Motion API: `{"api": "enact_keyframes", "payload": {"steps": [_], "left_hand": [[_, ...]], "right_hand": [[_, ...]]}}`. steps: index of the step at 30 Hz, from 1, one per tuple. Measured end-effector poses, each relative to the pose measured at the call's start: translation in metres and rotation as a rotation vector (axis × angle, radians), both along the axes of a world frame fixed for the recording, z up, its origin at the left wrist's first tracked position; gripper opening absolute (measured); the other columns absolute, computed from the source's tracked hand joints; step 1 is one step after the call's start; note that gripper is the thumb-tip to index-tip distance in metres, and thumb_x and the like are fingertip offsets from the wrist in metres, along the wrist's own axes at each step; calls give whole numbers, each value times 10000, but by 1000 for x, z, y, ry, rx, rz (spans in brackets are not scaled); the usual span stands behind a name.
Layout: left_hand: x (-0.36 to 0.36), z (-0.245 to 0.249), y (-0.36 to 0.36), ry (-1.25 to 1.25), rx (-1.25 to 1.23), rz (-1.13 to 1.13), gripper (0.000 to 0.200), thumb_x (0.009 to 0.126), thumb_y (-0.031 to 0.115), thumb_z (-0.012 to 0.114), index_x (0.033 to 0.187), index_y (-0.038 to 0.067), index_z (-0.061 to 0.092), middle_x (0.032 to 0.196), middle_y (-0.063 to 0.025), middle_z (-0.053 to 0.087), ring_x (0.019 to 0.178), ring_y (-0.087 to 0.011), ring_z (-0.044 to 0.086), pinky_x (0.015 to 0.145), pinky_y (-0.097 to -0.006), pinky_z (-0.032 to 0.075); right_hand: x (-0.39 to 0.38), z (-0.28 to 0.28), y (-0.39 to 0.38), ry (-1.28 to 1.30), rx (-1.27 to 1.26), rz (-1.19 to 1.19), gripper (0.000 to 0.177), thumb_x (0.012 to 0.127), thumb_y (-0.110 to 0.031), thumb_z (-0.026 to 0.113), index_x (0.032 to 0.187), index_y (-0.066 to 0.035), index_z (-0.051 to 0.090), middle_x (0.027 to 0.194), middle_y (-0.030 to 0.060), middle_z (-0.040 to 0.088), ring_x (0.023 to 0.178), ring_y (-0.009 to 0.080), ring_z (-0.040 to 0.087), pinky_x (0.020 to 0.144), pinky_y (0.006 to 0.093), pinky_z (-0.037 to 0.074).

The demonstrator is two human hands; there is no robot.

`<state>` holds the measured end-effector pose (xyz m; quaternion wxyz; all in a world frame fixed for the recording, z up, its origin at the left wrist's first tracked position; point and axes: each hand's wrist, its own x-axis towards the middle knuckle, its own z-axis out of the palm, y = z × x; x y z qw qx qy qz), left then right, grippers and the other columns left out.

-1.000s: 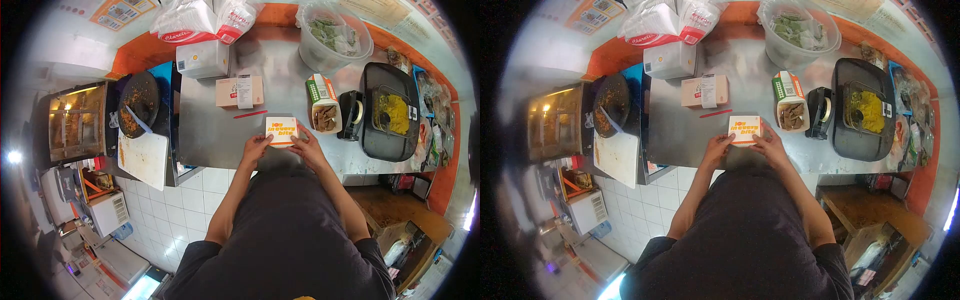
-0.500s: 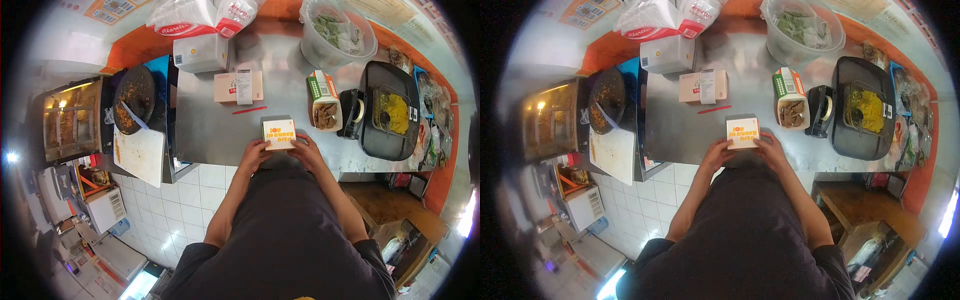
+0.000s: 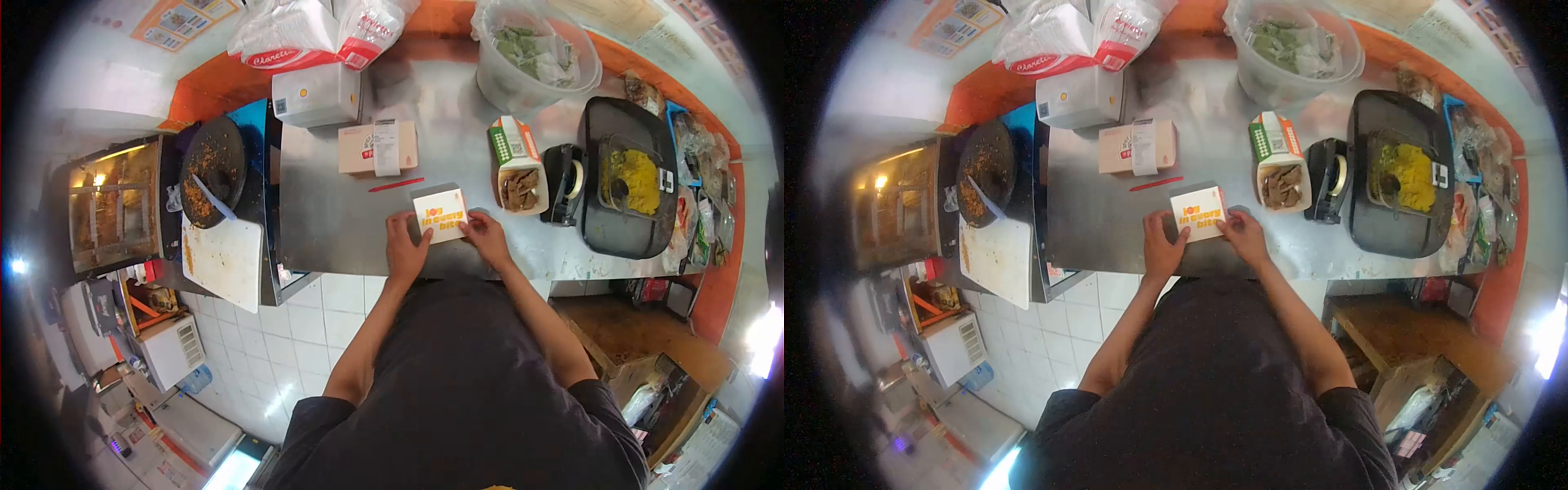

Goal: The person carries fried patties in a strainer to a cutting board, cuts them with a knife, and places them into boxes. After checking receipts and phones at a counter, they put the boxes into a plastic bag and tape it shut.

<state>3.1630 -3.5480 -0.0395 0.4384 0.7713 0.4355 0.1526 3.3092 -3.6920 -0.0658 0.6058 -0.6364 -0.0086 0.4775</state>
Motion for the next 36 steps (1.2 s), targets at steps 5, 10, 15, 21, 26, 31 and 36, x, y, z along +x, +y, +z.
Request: {"api": "enact_keyframes", "payload": {"steps": [5, 10, 15, 21, 26, 31, 36], "left_hand": [[21, 41, 23, 97, 451, -635, 612, 645, 296, 848, 1100, 17, 547, 1417, -209, 390, 1353, -371, 345, 1054, -575, 308], [34, 17, 26, 15, 416, -647, 601, 544, 205, 839, 1024, 6, 539, 1312, -216, 441, 1244, -396, 426, 959, -466, 448], [36, 15, 22, 38, 374, -623, 574, 550, 185, 826, 972, 58, 458, 1296, -227, 439, 1221, -423, 434, 994, -484, 416], [34, 16, 21, 61, 351, -592, 545, 560, 171, 810, 970, 57, 469, 1314, -200, 425, 1241, -399, 422, 954, -474, 452], [34, 17, 19, 67, 346, -589, 550, 559, 165, 818, 960, 69, 454, 1325, -184, 417, 1255, -396, 411, 959, -474, 452], [35, 20, 19, 66, 330, -586, 557, 550, 157, 824, 955, 76, 450, 1323, -183, 419, 1264, -393, 404, 958, -472, 453], [36, 20, 19, 94, 319, -602, 564, 549, 159, 829, 970, 71, 465, 1322, -200, 416, 1268, -398, 396, 990, -471, 429]], "right_hand": [[12, 139, 19, -647, 121, 303, 402, 819, -106, 729, 1200, -32, 622, 1101, 127, 585, 987, 236, 600, 823, 319, 502], [-34, 332, 7, -689, 1106, -51, 193, 744, -79, 796, 912, -24, 720, 1005, 128, 638, 877, 269, 636, 716, 358, 530], [-29, 359, 20, -913, 1509, -29, 78, 811, -42, 750, 882, -33, 719, 991, 104, 626, 804, 236, 634, 571, 291, 478], [-33, 357, -4, -651, 1391, 57, 188, 708, -50, 850, 848, -105, 738, 969, 70, 627, 782, 244, 666, 578, 307, 536], [-20, 359, 6, -605, 1563, 196, 44, 821, -23, 706, 837, 17, 699, 946, 148, 633, 757, 267, 635, 544, 317, 482], [-16, 353, 2, -578, 1459, 24, 126, 840, -5, 652, 746, 76, 675, 856, 193, 647, 648, 292, 634, 519, 332, 496], [-22, 349, -4, -616, 1337, -23, 113, 843, -40, 672, 769, 46, 677, 865, 157, 650, 675, 300, 631, 572, 346, 512]]}}
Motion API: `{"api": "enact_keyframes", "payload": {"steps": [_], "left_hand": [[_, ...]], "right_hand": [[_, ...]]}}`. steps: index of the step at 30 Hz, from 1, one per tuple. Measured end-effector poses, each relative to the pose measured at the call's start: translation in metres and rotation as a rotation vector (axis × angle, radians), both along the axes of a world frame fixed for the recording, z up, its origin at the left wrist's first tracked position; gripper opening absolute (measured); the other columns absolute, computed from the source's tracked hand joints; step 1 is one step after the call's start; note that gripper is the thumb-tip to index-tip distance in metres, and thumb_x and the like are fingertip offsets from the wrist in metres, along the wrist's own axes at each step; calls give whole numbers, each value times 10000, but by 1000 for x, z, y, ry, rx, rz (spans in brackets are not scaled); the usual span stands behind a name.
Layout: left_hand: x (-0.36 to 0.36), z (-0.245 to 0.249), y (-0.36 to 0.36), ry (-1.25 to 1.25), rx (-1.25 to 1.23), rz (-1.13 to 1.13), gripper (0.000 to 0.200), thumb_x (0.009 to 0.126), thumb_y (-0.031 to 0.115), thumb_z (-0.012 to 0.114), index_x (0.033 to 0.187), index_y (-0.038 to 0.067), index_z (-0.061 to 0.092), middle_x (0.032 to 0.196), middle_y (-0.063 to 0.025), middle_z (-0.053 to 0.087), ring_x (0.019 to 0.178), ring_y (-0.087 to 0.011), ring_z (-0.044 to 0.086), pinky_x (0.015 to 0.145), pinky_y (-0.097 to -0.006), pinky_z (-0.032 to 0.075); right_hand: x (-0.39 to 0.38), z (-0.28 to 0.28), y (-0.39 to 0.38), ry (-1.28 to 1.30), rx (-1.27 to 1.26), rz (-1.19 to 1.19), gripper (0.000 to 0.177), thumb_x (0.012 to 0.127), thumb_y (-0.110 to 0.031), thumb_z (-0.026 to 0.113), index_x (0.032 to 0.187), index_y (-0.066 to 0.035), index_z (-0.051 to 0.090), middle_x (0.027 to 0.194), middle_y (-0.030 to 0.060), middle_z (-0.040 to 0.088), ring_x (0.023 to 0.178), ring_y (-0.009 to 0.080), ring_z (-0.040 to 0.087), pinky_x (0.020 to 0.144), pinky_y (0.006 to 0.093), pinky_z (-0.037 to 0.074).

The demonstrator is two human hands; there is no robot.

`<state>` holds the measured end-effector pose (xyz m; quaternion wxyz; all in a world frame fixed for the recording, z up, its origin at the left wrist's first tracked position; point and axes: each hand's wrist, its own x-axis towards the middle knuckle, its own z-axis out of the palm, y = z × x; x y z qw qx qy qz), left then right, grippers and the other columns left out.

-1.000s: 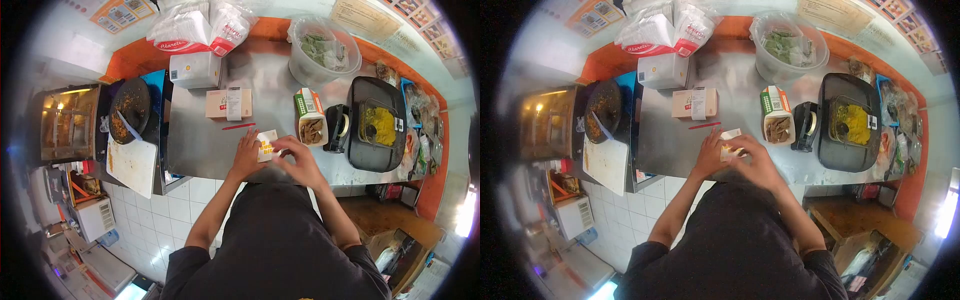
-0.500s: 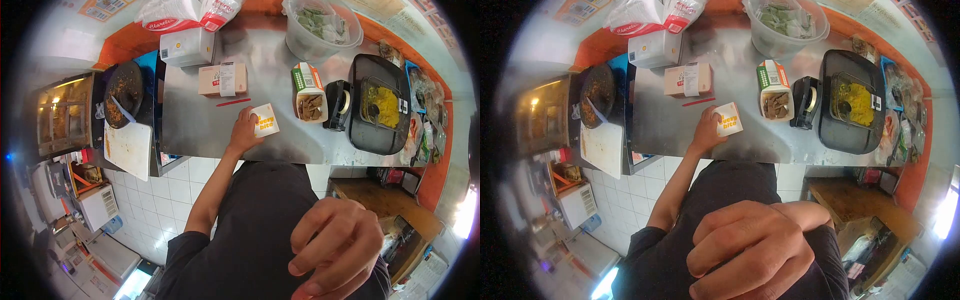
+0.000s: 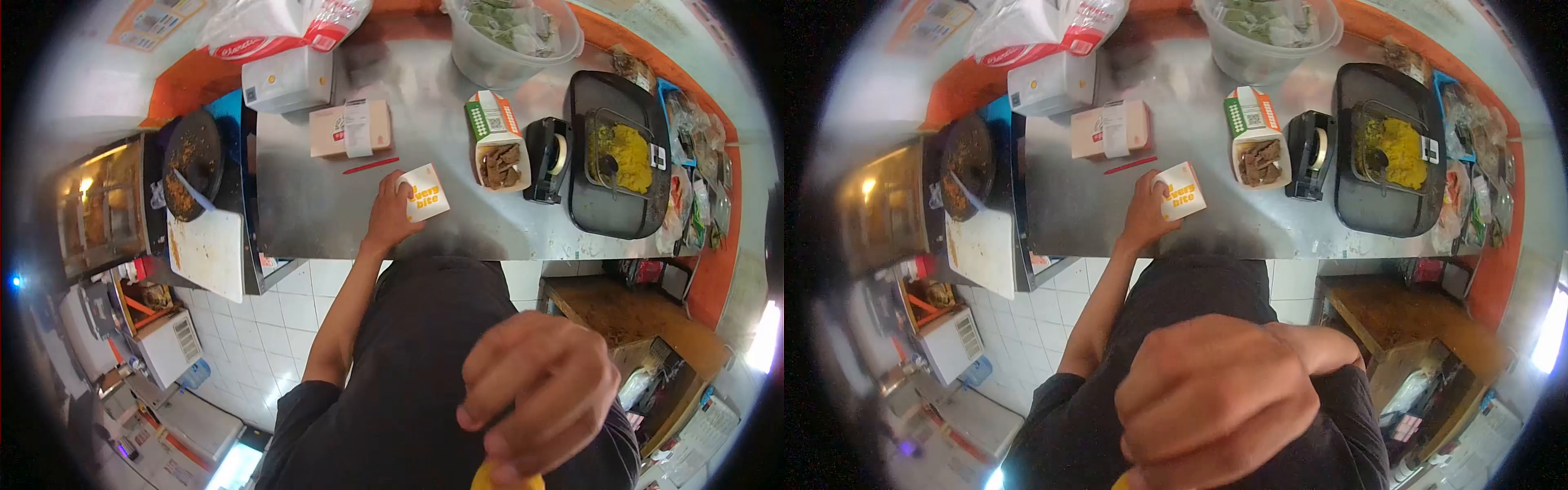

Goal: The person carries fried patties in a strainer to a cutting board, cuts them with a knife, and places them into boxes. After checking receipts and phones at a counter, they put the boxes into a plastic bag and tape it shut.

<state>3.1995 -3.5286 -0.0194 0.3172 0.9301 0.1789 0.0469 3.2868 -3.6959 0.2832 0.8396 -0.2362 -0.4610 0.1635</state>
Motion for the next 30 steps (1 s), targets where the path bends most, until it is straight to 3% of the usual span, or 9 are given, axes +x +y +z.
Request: {"api": "enact_keyframes", "payload": {"steps": [3, 5, 7, 9, 15, 19, 21, 26, 30], "left_hand": [[-2, -3, 2, -12, 14, -27, 567, 546, 164, 832, 976, 65, 475, 1320, -209, 415, 1265, -402, 394, 1011, -469, 409], [5, -6, 4, -48, 12, -52, 568, 544, 165, 833, 976, 61, 480, 1320, -212, 414, 1260, -405, 395, 1019, -468, 400], [12, -10, 4, -54, -5, -31, 573, 534, 165, 834, 976, 56, 486, 1318, -215, 415, 1246, -414, 399, 1018, -471, 399], [21, -7, 3, -81, -20, -30, 585, 523, 159, 835, 986, 53, 494, 1318, -220, 416, 1238, -421, 401, 1021, -472, 397], [34, -1, -3, 25, 80, -64, 586, 528, 168, 820, 1005, 47, 503, 1298, -220, 419, 1228, -416, 407, 1022, -474, 396], [47, -1, -3, -16, 35, -80, 596, 532, 163, 805, 1029, 53, 496, 1291, -214, 425, 1213, -418, 413, 1031, -473, 389], [48, -3, -3, -39, -18, -74, 615, 536, 156, 802, 1058, 54, 495, 1319, -215, 425, 1241, -429, 408, 1041, -479, 379], [37, -12, -4, -145, 57, -33, 630, 578, 191, 823, 1102, 58, 498, 1381, -217, 408, 1326, -443, 359, 1063, -508, 349], [29, -6, -8, -112, 67, -5, 677, 623, 267, 852, 1162, 61, 499, 1472, -220, 328, 1408, -428, 255, 1110, -570, 268]], "right_hand": [[32, -36, -17, -85, -258, 37, 100, 836, -54, 695, 906, 10, 666, 917, 114, 640, 787, 288, 637, 685, 356, 522], [62, -81, -43, -239, -722, -118, 227, 844, -60, 700, 1054, -28, 621, 986, 97, 618, 933, 258, 621, 814, 359, 503], [90, -158, -80, 63, -986, -164, 279, 888, -57, 663, 1152, -44, 577, 1071, 61, 611, 1024, 180, 584, 937, 308, 451], [110, -212, -128, 346, -1145, -285, 287, 907, -56, 642, 1181, -25, 560, 1086, 25, 615, 1019, 121, 549, 919, 276, 431], [134, -252, -155, 232, -1204, -329, 232, 930, -65, 627, 1155, -23, 596, 1094, 2, 618, 973, 90, 564, 889, 251, 440], [107, -267, -85, 123, -1319, -233, 255, 906, -98, 668, 1147, -30, 619, 974, 9, 663, 866, 81, 594, 728, 229, 472], [88, -271, -44, 264, -1360, -44, 272, 895, -113, 684, 1144, -22, 621, 950, 20, 672, 801, 85, 599, 658, 233, 472], [67, -277, 0, 479, -1085, 201, 267, 904, -134, 670, 1138, -12, 625, 984, 32, 671, 864, 88, 602, 705, 244, 475], [62, -216, -8, 545, -929, 391, 274, 916, -130, 647, 1155, 2, 621, 1032, 52, 650, 922, 116, 587, 786, 279, 473]]}}
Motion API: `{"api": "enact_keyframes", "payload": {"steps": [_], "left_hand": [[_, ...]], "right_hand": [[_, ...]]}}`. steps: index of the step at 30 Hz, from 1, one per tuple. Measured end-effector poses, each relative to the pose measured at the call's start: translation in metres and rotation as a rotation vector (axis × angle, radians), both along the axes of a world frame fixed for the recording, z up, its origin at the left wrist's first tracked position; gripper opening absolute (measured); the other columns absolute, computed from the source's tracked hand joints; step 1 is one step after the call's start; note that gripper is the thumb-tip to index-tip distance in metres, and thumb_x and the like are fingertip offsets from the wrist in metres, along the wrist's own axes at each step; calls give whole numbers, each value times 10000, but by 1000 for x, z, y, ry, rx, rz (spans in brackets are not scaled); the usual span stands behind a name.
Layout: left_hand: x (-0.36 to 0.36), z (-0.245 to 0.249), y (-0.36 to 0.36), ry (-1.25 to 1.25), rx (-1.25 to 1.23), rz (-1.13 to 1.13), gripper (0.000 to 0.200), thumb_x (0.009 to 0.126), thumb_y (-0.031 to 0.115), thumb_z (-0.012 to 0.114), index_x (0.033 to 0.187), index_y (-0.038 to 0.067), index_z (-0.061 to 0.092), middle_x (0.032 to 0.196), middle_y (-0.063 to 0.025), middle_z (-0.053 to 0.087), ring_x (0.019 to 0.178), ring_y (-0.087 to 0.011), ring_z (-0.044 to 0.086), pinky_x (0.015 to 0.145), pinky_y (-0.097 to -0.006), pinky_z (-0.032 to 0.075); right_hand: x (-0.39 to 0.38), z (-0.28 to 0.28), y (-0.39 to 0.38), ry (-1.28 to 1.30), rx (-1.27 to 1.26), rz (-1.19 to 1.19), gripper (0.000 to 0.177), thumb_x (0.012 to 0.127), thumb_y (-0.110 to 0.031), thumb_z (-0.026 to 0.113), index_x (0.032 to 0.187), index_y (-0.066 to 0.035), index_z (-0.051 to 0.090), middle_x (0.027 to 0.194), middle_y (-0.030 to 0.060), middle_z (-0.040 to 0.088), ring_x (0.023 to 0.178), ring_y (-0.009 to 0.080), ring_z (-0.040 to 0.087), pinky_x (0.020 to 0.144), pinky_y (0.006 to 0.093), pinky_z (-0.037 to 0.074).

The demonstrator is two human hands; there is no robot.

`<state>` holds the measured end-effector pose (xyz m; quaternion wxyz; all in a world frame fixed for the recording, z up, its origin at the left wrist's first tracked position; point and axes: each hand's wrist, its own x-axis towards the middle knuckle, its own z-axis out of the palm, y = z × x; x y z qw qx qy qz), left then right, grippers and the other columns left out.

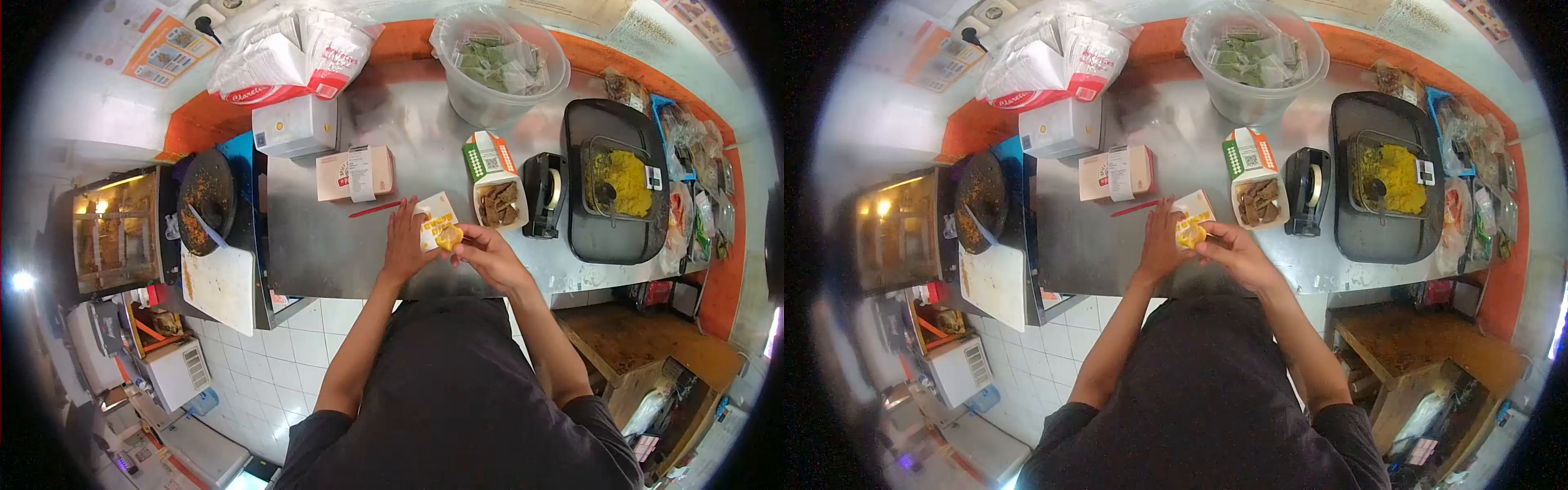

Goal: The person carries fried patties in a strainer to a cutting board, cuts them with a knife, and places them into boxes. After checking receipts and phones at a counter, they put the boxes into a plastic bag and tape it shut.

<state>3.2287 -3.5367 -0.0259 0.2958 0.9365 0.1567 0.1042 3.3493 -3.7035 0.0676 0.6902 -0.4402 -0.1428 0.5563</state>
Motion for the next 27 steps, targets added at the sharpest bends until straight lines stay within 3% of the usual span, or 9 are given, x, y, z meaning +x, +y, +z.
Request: {"api": "enact_keyframes", "payload": {"steps": [5, 6, 13, 15, 17, 20, 25, 26, 27], "left_hand": [[-4, -4, -9, 8, 1, 16, 731, 643, 286, 852, 1239, 64, 490, 1543, -207, 230, 1449, -411, 163, 1133, -602, 203], [-3, 0, -10, 59, 4, 29, 732, 647, 280, 850, 1247, 66, 489, 1546, -205, 225, 1450, -409, 161, 1137, -597, 200], [8, 15, -17, 136, 37, 28, 672, 633, 157, 829, 1203, 43, 491, 1442, -233, 336, 1368, -423, 296, 1112, -506, 296], [15, 14, -17, 218, -13, 71, 648, 606, 154, 838, 1141, 29, 494, 1373, -258, 379, 1317, -435, 344, 1093, -494, 325], [26, 17, -20, 243, 12, 106, 646, 590, 151, 841, 1121, 27, 494, 1334, -263, 402, 1293, -441, 360, 1089, -492, 330], [24, 12, -31, 316, 67, 158, 659, 562, 160, 848, 1103, 26, 494, 1220, -250, 464, 1242, -443, 392, 1076, -502, 338], [7, -21, -39, 329, 234, 175, 741, 517, 293, 880, 1092, -9, 525, 1105, -204, 508, 1108, -402, 447, 963, -500, 374], [-6, -45, -34, 404, 336, 220, 703, 568, 325, 867, 1078, -19, 525, 1139, -211, 498, 1129, -400, 443, 998, -504, 362], [-51, -128, -10, 95, 511, 388, 684, 631, 326, 836, 1123, -28, 518, 1148, -220, 502, 1148, -405, 436, 1037, -522, 337]], "right_hand": [[2, 96, -25, -66, 297, 155, 373, 824, -244, 742, 1039, 49, 658, 1092, 186, 596, 1018, 262, 572, 870, 348, 458], [7, 109, -34, 40, 436, 277, 325, 851, -55, 702, 1153, 22, 612, 1225, 161, 528, 1147, 248, 532, 998, 367, 417], [24, 180, -65, -118, 887, 440, 341, 894, -221, 697, 1090, 57, 673, 1182, 242, 567, 994, 288, 590, 804, 327, 506], [26, 189, -79, -101, 1016, 409, 376, 894, -219, 698, 1123, 75, 647, 1222, 251, 544, 992, 294, 574, 810, 330, 497], [-2, 196, -90, 22, 1165, 16, 211, 857, -125, 741, 984, 38, 698, 1110, 189, 565, 874, 269, 612, 640, 336, 514], [33, 204, -127, 21, 1234, 74, 289, 879, -168, 722, 1022, 78, 672, 1150, 237, 533, 891, 265, 602, 709, 343, 527], [93, 212, -235, -27, 1274, -141, 376, 911, -225, 684, 1117, 84, 624, 1165, 241, 532, 884, 290, 593, 747, 386, 529], [114, 209, -271, -159, 1164, -86, 431, 899, -266, 694, 1175, 53, 607, 1216, 202, 518, 947, 248, 573, 784, 347, 497], [130, 203, -304, -303, 1031, -41, 491, 886, -306, 705, 1233, 21, 590, 1268, 164, 503, 1010, 207, 552, 821, 307, 466]]}}
